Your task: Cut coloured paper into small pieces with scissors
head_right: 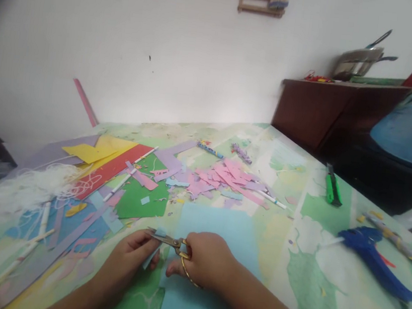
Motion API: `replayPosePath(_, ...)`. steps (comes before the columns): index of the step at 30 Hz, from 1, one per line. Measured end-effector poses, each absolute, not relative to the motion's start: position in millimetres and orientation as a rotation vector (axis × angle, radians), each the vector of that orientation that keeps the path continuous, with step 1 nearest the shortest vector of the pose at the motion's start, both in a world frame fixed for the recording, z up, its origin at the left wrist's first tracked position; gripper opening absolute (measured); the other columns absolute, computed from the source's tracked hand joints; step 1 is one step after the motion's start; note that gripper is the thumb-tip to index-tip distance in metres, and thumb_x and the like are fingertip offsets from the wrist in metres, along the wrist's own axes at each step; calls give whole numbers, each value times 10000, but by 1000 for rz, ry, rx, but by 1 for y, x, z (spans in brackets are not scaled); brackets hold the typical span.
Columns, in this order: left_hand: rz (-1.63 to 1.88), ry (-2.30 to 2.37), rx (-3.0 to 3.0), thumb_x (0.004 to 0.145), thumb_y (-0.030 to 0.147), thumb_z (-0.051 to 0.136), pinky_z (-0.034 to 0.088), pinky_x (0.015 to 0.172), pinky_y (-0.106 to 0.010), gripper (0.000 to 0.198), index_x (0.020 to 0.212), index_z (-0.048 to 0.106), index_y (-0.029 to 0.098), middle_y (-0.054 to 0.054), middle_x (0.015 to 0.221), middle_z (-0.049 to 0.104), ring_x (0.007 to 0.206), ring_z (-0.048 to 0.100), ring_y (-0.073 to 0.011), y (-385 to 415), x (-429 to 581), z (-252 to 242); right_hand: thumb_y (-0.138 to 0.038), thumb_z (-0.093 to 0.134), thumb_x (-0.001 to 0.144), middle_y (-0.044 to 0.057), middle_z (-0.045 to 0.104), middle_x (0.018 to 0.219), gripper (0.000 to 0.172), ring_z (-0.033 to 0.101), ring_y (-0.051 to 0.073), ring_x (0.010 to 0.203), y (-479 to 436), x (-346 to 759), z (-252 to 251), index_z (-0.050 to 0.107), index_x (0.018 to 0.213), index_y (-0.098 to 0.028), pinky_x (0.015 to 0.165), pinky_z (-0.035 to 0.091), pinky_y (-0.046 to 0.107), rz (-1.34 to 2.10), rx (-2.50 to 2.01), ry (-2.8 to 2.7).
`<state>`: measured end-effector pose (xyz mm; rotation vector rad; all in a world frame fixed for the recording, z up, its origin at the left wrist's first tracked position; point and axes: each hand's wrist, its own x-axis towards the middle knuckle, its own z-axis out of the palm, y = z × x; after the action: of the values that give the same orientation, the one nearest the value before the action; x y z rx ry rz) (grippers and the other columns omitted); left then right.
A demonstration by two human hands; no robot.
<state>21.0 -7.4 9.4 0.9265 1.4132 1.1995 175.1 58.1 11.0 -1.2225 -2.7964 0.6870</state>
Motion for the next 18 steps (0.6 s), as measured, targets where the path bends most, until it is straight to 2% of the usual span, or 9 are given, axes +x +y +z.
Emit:
replayPosePath(4, 1244, 1435, 892, 701, 326, 489, 316, 432, -185, 197, 620, 496, 148, 44, 449, 485, 398, 418, -63, -8, 16, 12, -518, 500, 619, 8, 516, 717, 348, 438, 140, 607, 55, 197, 29, 453, 727, -191, 494, 257, 219, 649, -1256, -2686)
replayPosePath(7, 1335, 1440, 877, 708, 353, 474, 315, 417, -186, 221, 621, 478, 149, 43, 497, 492, 390, 406, -56, -7, 8, 13, -406, 503, 660, 23, 498, 797, 261, 435, 137, 659, 48, 212, 36, 442, 783, -183, 550, 293, 225, 802, -1096, -2718)
replayPosePath(12, 1450, 1396, 826, 690, 360, 492, 350, 436, -188, 212, 665, 503, 150, 37, 559, 529, 420, 445, -60, -8, 3, 16, -473, 551, 590, 33, 473, 819, 374, 423, 149, 687, 35, 207, 28, 451, 796, -178, 585, 304, 242, 824, -1132, -2769)
replayPosePath(18, 1332, 1394, 970, 685, 344, 501, 409, 559, -230, 209, 737, 534, 145, 0, 601, 587, 526, 530, -107, -19, 6, 25, -492, 543, 584, 42, 463, 831, 401, 415, 168, 738, 28, 194, 29, 449, 808, -172, 598, 303, 255, 721, -1216, -2697)
